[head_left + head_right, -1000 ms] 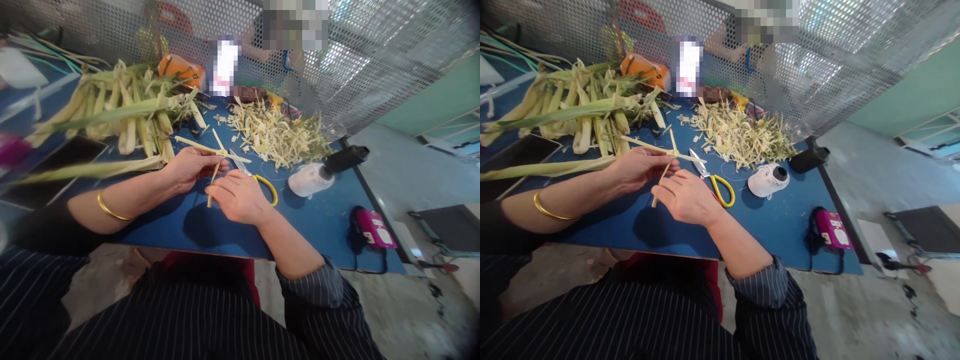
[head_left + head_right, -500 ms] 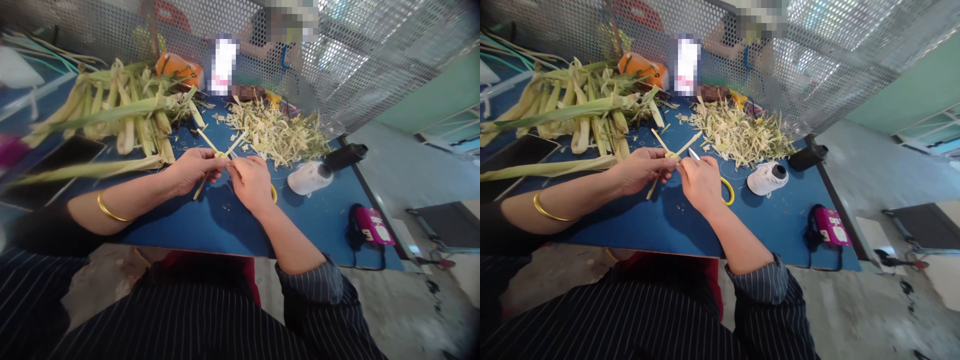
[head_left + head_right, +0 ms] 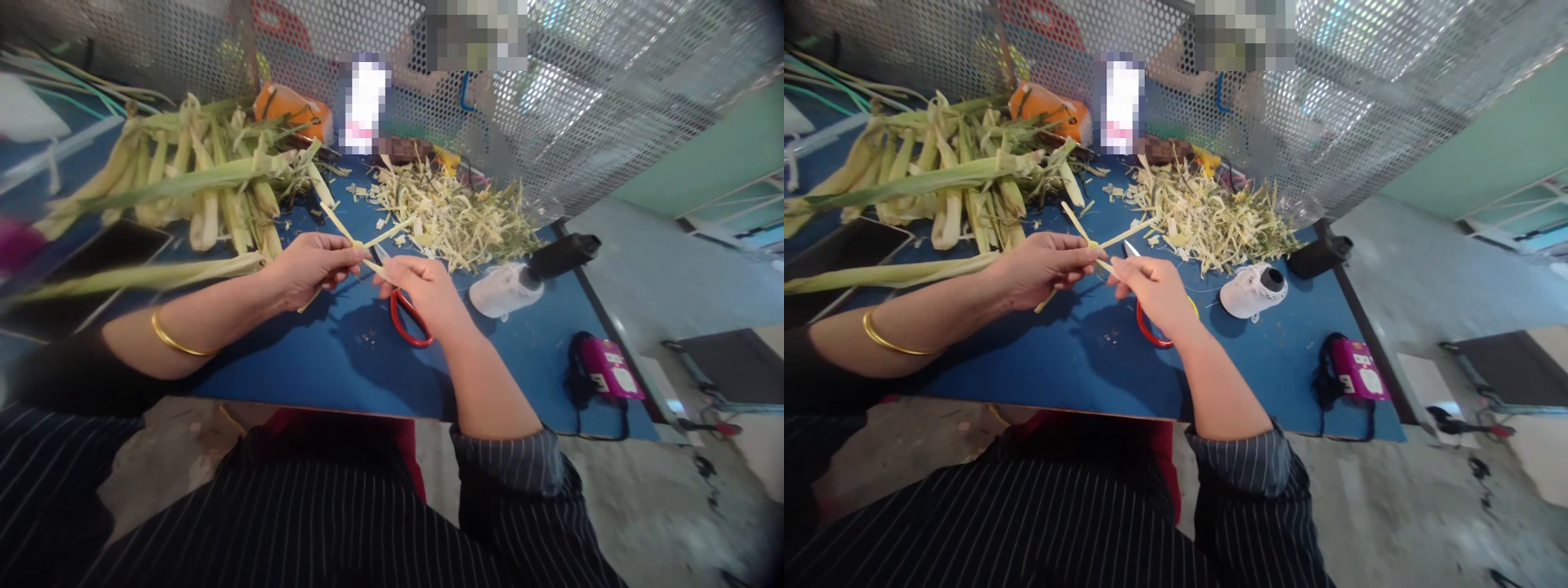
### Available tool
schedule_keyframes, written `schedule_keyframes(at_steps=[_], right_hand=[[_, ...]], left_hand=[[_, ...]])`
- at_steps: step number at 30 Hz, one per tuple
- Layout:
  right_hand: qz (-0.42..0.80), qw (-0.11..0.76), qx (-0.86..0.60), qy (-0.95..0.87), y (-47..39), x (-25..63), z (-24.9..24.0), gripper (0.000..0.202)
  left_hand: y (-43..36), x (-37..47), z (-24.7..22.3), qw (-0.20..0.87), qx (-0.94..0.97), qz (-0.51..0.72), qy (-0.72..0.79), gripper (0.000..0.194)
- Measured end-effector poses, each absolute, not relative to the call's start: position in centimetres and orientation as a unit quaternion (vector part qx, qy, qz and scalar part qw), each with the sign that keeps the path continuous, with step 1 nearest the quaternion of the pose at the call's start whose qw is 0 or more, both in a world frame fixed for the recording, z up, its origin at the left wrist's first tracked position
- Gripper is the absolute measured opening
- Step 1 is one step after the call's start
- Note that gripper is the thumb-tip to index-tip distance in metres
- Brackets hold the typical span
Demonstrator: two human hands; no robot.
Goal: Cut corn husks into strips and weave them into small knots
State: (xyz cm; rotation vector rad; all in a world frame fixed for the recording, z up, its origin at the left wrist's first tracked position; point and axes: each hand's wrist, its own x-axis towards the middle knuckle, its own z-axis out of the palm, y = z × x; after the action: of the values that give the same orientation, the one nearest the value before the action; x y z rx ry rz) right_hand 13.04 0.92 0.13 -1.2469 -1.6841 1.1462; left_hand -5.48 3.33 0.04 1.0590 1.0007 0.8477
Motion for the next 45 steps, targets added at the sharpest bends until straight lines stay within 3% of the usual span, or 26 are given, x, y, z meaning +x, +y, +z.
schedule_keyframes(at_steps=[3,6,14,17,19,23,25,27,29,32,34,45], right_hand=[[0.572,0.416,-0.473,-0.525,1.6,13.1,-0.5,0.042],[0.618,0.465,-0.448,-0.448,1.9,12.7,-1.4,0.032],[0.548,0.519,-0.480,-0.447,1.4,11.4,-2.4,0.014],[0.515,0.497,-0.514,-0.474,1.8,11.7,-2.9,0.014],[0.425,0.495,-0.548,-0.524,2.2,12.3,-2.9,0.014],[0.032,0.512,-0.591,-0.622,2.5,13.6,-1.8,0.031],[-0.031,0.453,-0.572,-0.683,2.2,13.9,-1.0,0.025],[0.050,0.392,-0.558,-0.730,1.8,13.7,-0.5,0.030],[0.216,0.352,-0.539,-0.734,1.6,13.3,-0.4,0.036],[0.433,0.350,-0.493,-0.668,1.4,12.7,-0.6,0.027],[0.499,0.372,-0.479,-0.619,1.3,12.5,-0.9,0.022],[0.430,0.474,-0.500,-0.584,1.2,11.6,-1.8,0.017]], left_hand=[[3.2,-5.5,0.2,0.686,0.459,0.367,0.429,0.027],[3.0,-5.4,0.1,0.687,0.480,0.341,0.426,0.036],[2.5,-5.1,-0.4,0.617,0.570,0.290,0.458,0.020],[2.4,-5.1,-0.2,0.596,0.591,0.286,0.462,0.021],[2.3,-5.1,-0.1,0.584,0.605,0.280,0.464,0.022],[2.0,-5.1,0.0,0.570,0.618,0.275,0.466,0.029],[1.9,-5.0,-0.1,0.581,0.614,0.272,0.460,0.034],[1.8,-4.9,-0.2,0.594,0.612,0.262,0.451,0.036],[1.7,-5.0,-0.4,0.592,0.624,0.247,0.446,0.036],[1.7,-5.1,-0.5,0.581,0.646,0.223,0.441,0.038],[1.6,-5.1,-0.5,0.582,0.654,0.211,0.434,0.038],[1.8,-5.2,0.0,0.587,0.690,0.171,0.388,0.026]])
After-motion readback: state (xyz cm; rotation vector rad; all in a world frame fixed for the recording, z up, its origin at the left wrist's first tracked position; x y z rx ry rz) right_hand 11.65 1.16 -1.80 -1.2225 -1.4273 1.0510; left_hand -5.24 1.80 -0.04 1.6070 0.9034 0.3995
